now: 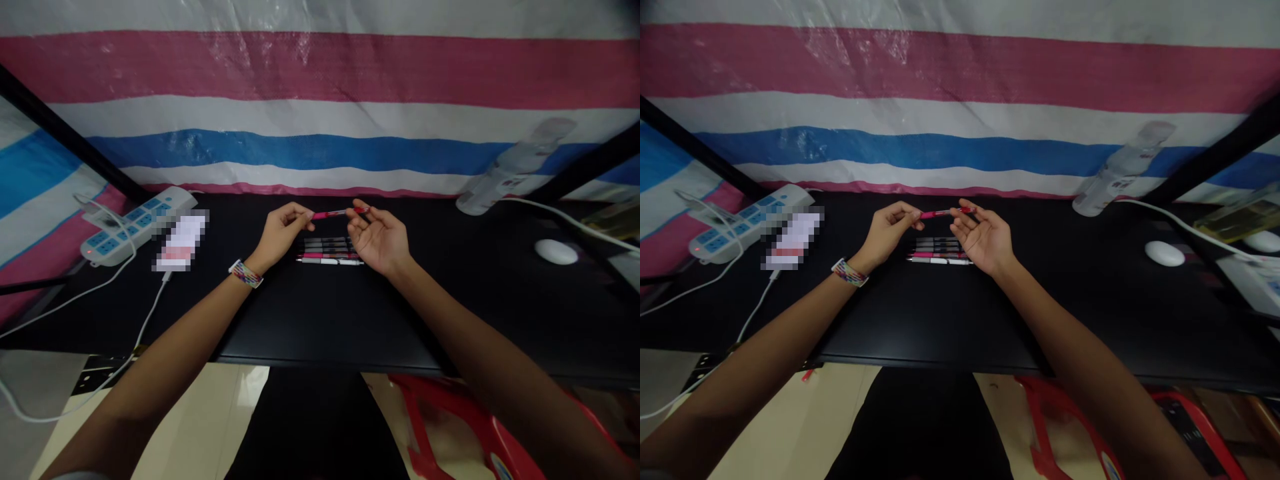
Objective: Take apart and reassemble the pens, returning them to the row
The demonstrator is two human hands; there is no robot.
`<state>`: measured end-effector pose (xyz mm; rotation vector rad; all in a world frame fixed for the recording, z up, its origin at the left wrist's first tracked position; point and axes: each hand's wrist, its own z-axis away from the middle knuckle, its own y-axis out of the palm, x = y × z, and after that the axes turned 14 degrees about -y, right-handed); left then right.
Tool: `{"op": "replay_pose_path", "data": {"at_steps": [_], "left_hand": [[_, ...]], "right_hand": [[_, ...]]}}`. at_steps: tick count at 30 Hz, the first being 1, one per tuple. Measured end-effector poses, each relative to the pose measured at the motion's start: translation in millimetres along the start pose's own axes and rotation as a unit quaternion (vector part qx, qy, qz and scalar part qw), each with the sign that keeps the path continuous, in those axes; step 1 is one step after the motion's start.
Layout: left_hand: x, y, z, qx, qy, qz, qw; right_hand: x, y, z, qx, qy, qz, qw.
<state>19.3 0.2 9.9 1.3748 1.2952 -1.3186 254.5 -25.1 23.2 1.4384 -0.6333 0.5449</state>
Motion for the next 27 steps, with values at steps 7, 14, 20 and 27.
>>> {"op": "replay_pose_path", "data": {"at_steps": [7,14,20,27], "left_hand": [[1.1,-1.3,-0.8,0.001,0.01,-0.007,1.0],[3.5,-3.9,-2.0,-0.02,0.021,-0.058,0.998],[5.5,-4.5,-0.1,-0.018,0.021,-0.094,0.995],[5.1,-8.5,0.2,-0.022,0.008,-0.174,0.984]], "right_hand": [[2.2,-0.9,0.4,0.056,-0.036,0.069,0.995],[-1.9,-9.8,-3.6,0.084,-0.184,0.25,0.947],[-5.6,-23.2,-13.5,0.096,-0.219,0.373,0.896],[-4.9,-32.0,-14.4,0.189,-0.315,0.595,0.715]]}}
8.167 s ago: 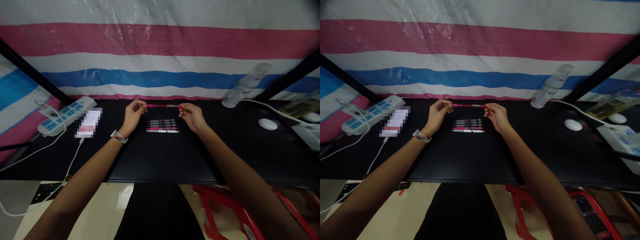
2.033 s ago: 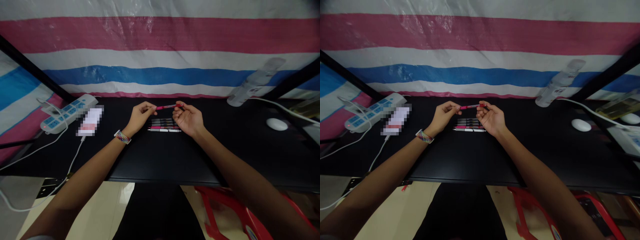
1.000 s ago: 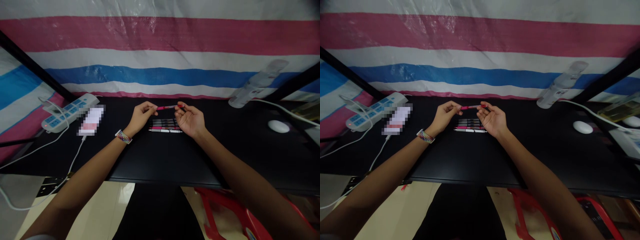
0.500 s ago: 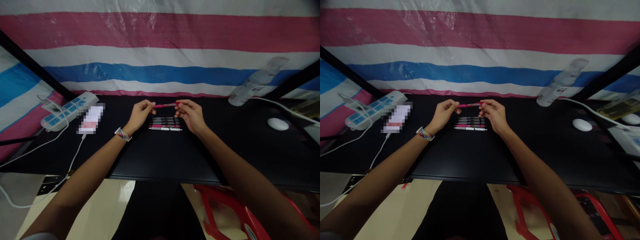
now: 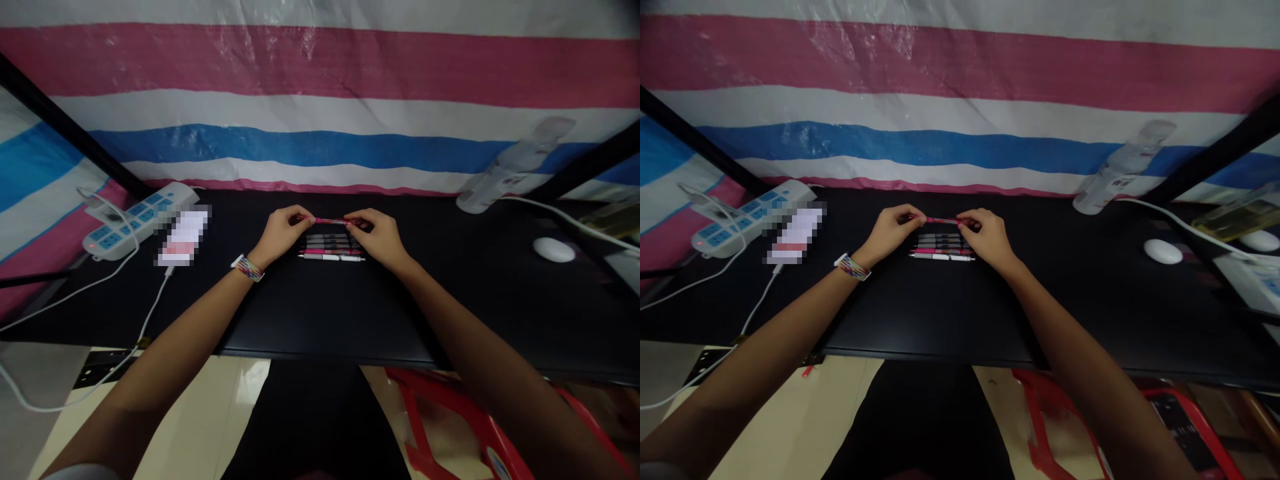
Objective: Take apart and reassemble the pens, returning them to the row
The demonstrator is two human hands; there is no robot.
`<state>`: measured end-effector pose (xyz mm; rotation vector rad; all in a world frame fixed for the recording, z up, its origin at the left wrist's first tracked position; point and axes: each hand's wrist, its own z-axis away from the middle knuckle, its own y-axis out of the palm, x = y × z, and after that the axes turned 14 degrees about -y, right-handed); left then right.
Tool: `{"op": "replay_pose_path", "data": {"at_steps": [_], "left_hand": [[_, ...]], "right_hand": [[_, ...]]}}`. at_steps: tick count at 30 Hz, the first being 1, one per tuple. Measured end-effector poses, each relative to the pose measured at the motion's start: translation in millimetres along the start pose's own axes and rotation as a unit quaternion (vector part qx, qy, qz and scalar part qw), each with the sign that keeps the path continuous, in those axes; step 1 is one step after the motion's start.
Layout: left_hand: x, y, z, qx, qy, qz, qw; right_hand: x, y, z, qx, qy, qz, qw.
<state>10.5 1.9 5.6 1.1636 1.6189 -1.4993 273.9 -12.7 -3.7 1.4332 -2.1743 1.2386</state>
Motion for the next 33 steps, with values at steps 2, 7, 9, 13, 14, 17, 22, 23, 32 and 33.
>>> {"op": "replay_pose_path", "data": {"at_steps": [2,7,9,13,14,17,22,23,32,33], "left_hand": [[0.6,-0.4,-0.3,-0.001,0.002,-0.031,1.0],[2.0,-0.8,-0.8,-0.005,0.013,-0.11,0.994],[2.8,-0.9,-0.6,0.0,0.01,-0.116,0.993],[4.7,-0.3,-0.1,-0.001,0.019,-0.12,0.993],[5.1,-0.1,0.0,-0.001,0.022,-0.125,0.992],[5.4,0.1,-0.1,0.001,0.035,-0.147,0.988],[2.7,-0.2,1.3,-0.001,0.038,-0.183,0.982],[1.9,-0.1,1.9,-0.004,0.037,-0.183,0.982],[4.3,13.3,5.7,-0.025,0.006,-0.025,0.999],[4.2,16.4,6.9,-0.026,0.001,0.001,1.0]], "right_hand": [[-0.8,-0.4,1.3,0.024,-0.021,0.043,0.999],[-1.7,-0.1,3.1,0.049,-0.041,0.075,0.995],[-1.4,0.1,3.5,0.055,-0.048,0.081,0.994],[-0.6,-0.1,4.2,0.064,-0.052,0.092,0.992],[-0.5,-0.2,4.3,0.065,-0.053,0.094,0.992],[-0.2,-0.3,4.7,0.065,-0.055,0.099,0.991],[1.0,0.2,5.1,0.071,-0.045,0.101,0.991],[1.1,0.4,5.2,0.073,-0.041,0.1,0.991],[-1.2,8.2,5.8,-0.059,0.041,-0.005,0.997],[0.0,10.4,6.0,-0.074,0.058,-0.036,0.995]]}}
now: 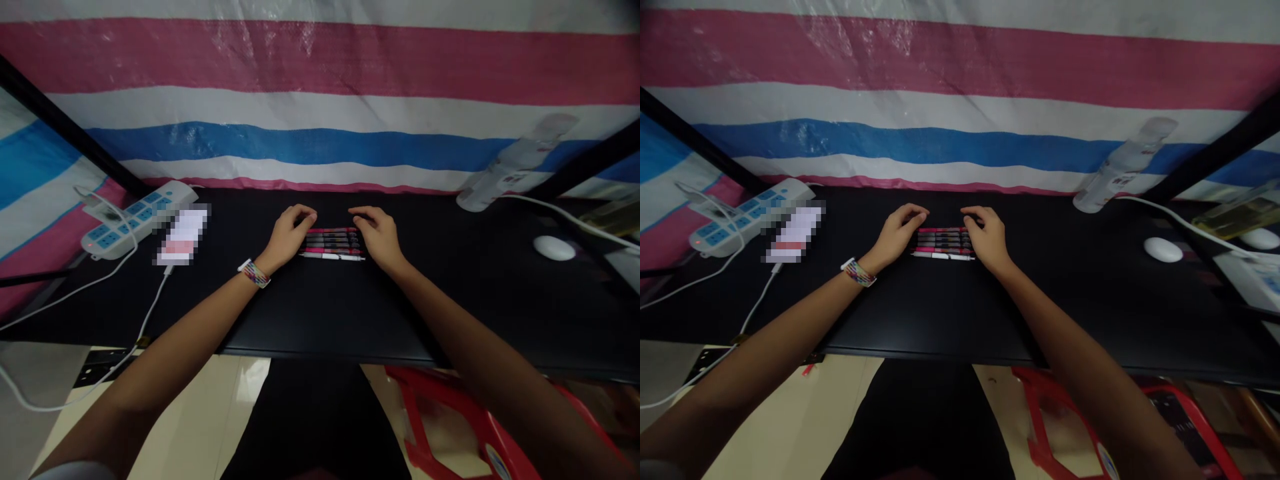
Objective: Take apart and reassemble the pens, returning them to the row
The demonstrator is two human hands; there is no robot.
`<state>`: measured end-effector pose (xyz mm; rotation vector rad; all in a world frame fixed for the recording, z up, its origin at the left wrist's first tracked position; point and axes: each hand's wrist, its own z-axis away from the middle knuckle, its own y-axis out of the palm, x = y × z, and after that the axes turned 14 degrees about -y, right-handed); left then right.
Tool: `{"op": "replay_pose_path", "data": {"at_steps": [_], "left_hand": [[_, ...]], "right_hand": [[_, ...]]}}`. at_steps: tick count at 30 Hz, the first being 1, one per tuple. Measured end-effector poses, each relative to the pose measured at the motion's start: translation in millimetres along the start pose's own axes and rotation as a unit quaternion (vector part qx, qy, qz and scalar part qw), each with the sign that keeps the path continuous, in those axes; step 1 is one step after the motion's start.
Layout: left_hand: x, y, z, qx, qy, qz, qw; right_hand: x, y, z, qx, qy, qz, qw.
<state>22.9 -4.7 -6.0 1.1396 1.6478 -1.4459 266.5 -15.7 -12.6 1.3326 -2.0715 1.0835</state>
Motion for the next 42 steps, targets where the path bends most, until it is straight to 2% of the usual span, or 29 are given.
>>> {"op": "replay_pose_path", "data": {"at_steps": [4,8,21,42], "left_hand": [[-6.7,10.8,7.1,0.022,-0.014,0.09,0.996],[-18.0,14.4,11.8,0.045,-0.032,0.117,0.992],[-25.6,14.0,15.7,0.047,-0.067,0.139,0.987],[-25.5,11.3,15.7,0.066,-0.064,0.142,0.986]], "right_hand": [[8.9,10.0,4.9,-0.029,0.052,-0.084,0.995],[15.0,16.6,10.9,-0.029,0.061,-0.124,0.99],[16.6,17.8,13.5,-0.01,0.067,-0.1,0.993],[25.8,18.5,14.5,0.034,0.016,-0.044,0.998]]}}
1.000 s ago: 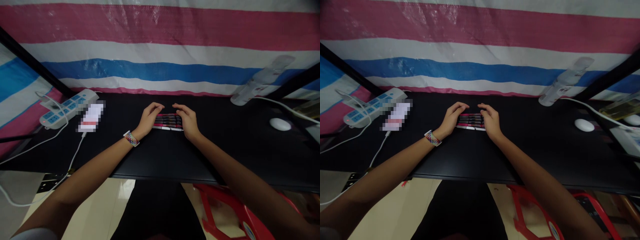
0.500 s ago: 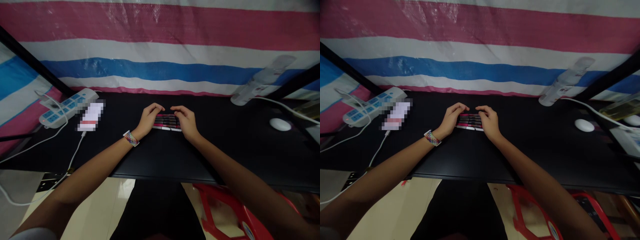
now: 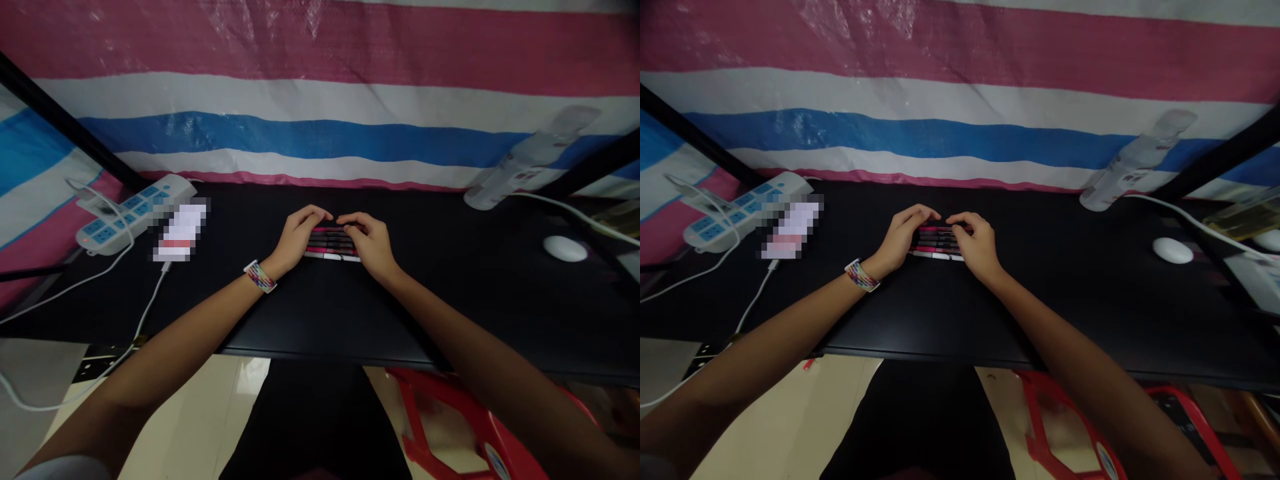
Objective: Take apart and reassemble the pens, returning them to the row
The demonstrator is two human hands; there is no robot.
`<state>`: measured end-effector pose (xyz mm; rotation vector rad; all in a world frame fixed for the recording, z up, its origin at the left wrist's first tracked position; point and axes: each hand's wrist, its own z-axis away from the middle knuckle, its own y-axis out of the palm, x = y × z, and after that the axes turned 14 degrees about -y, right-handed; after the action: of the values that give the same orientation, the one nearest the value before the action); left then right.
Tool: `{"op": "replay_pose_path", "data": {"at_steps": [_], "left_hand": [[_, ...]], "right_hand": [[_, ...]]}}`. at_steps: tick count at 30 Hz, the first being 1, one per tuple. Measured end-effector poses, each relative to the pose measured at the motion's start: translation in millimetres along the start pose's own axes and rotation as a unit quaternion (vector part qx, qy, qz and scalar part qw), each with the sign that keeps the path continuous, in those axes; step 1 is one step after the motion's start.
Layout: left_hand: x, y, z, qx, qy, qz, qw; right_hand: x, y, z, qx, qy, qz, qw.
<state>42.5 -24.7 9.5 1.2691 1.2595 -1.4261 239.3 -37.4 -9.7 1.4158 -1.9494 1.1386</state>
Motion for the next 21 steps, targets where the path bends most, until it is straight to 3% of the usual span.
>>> {"op": "replay_pose_path", "data": {"at_steps": [5,13,21], "left_hand": [[0.4,-1.5,-0.5,-0.002,-0.01,0.011,1.0],[7.8,-2.5,-5.7,-0.011,-0.004,0.036,0.999],[15.6,-2.3,-9.9,-0.024,-0.005,0.051,0.998]], "right_hand": [[10.7,-4.9,1.4,0.026,-0.064,0.074,0.995],[30.5,-2.3,9.7,0.152,-0.243,0.088,0.954],[36.7,-12.5,7.3,0.228,-0.297,0.094,0.923]]}}
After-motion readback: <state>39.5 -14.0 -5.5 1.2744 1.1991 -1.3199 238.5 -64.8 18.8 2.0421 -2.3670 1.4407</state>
